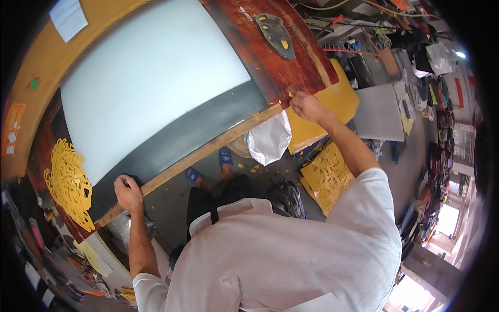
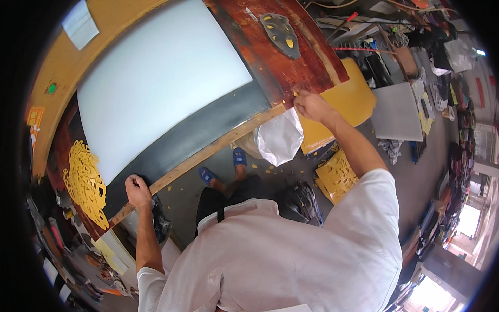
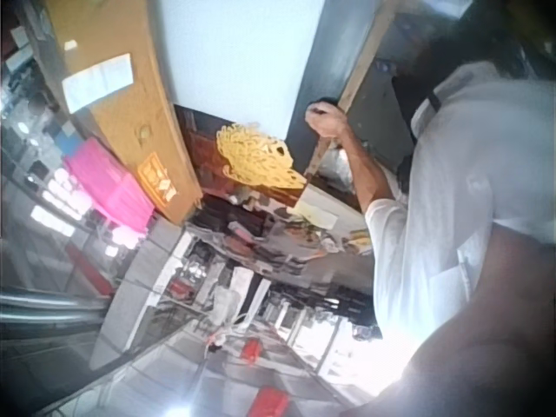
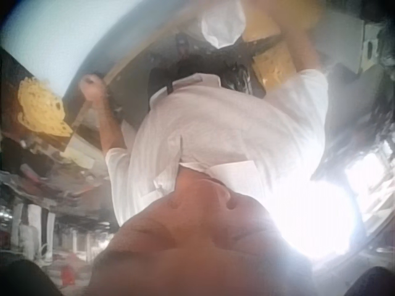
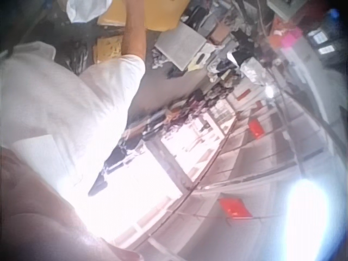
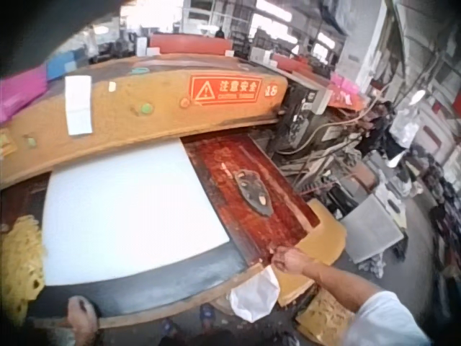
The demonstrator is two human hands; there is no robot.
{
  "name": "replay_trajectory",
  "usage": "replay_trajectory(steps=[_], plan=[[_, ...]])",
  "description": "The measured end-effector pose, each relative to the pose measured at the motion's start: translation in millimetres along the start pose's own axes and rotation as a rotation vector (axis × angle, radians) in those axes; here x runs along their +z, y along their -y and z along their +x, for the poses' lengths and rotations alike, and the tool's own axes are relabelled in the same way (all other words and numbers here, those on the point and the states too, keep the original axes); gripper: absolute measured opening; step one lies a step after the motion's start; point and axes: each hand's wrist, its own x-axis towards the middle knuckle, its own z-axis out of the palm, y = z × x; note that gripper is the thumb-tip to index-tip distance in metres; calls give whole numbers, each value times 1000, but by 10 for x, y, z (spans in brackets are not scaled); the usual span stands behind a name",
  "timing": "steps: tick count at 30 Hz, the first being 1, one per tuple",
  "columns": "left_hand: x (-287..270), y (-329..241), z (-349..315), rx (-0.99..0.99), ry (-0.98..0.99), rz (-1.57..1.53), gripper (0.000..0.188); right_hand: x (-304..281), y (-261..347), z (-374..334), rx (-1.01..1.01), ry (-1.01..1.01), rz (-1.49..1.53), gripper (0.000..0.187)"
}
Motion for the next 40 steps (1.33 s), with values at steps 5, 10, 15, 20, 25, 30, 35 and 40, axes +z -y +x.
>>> replay_trajectory(steps=[5, 10, 15, 20, 25, 30, 35, 40], plan=[[29, 14, -7, 14, -15, 18, 20, 81, 324, 238, 359, -168, 262, 24], [-4, 31, -4, 65, 7, -10, 16, 252, 231, 667, 600, 142, 274, 22], [-15, 4, -30, 101, -11, -19, 14, 223, 170, 407, 730, -36, -186, 20], [-21, 4, -30, 176, -11, -1, 12, 149, 577, 794, 1004, 146, 305, 27], [-59, 8, -7, 195, 30, 3, 12, 223, 531, 1035, 1019, 282, 43, 28], [-49, -11, 1, 166, 58, -15, 12, 113, 249, 569, 1257, 149, 46, 25], [-14, 19, -14, 156, 69, 17, 10, 181, -22, 390, 766, -444, 40, 32], [40, 80, -15, 126, 90, -4, 11, 383, -348, 347, 936, 281, -255, 47]])
